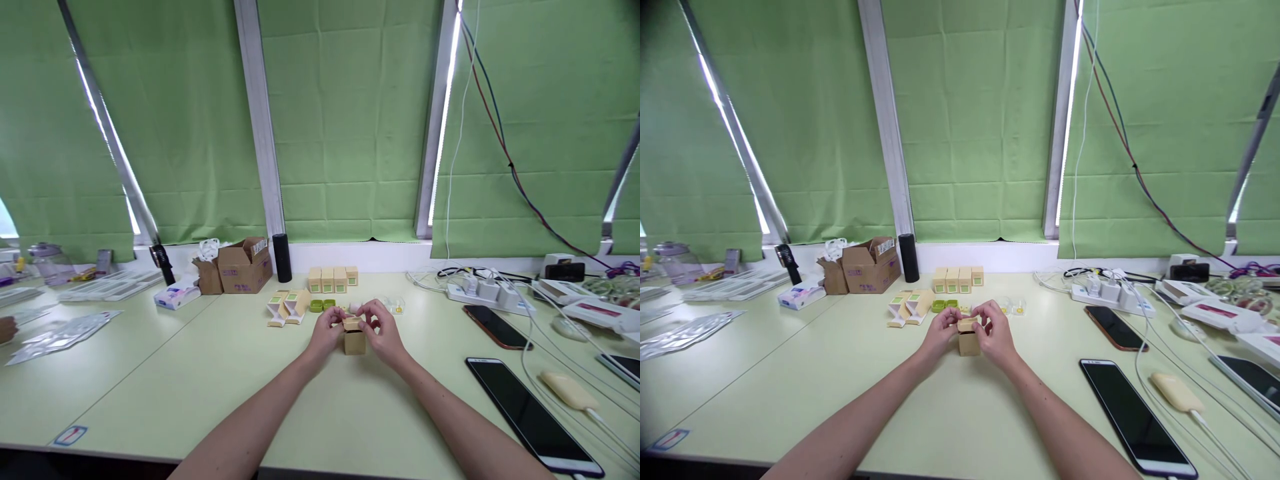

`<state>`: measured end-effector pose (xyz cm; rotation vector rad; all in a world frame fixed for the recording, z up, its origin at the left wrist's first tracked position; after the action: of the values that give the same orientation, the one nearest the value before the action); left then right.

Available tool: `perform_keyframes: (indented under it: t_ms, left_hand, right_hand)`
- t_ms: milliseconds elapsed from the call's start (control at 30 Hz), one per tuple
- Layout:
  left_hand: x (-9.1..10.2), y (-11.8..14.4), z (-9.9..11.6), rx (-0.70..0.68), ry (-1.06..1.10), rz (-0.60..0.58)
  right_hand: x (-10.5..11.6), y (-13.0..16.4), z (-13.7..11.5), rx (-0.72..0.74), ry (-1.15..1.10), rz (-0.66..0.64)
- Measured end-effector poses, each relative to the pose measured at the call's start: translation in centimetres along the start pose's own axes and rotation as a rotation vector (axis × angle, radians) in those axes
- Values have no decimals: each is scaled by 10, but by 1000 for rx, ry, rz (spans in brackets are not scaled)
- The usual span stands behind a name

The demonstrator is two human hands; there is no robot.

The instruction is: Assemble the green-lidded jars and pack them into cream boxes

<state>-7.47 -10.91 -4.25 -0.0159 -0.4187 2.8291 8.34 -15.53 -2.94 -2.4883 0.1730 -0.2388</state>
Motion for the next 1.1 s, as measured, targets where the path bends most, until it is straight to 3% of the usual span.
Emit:
perform_keyframes:
  t_ms: [267, 533, 1100]
  left_hand:
    - [0, 7, 11, -26, 2, -6]
    - [1, 4, 2, -40, -18, -44]
    - [-1, 6, 3, -70, -102, -59]
  right_hand:
    - [4, 2, -5, 172, 192, -52]
    - [3, 6, -1, 359, 342, -70]
    - [2, 4, 0, 383, 317, -147]
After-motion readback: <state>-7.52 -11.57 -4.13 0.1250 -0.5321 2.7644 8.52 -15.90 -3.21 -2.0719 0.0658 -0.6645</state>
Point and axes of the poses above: each hand's wrist, its own y-axis away from the middle knuckle, its own x-axis out of the back of the hand, z = x × y, the point moved 4 cm from there along -y, towards the middle knuckle, and after that the axes turned 5 degrees about -y, right-handed, at the moved point
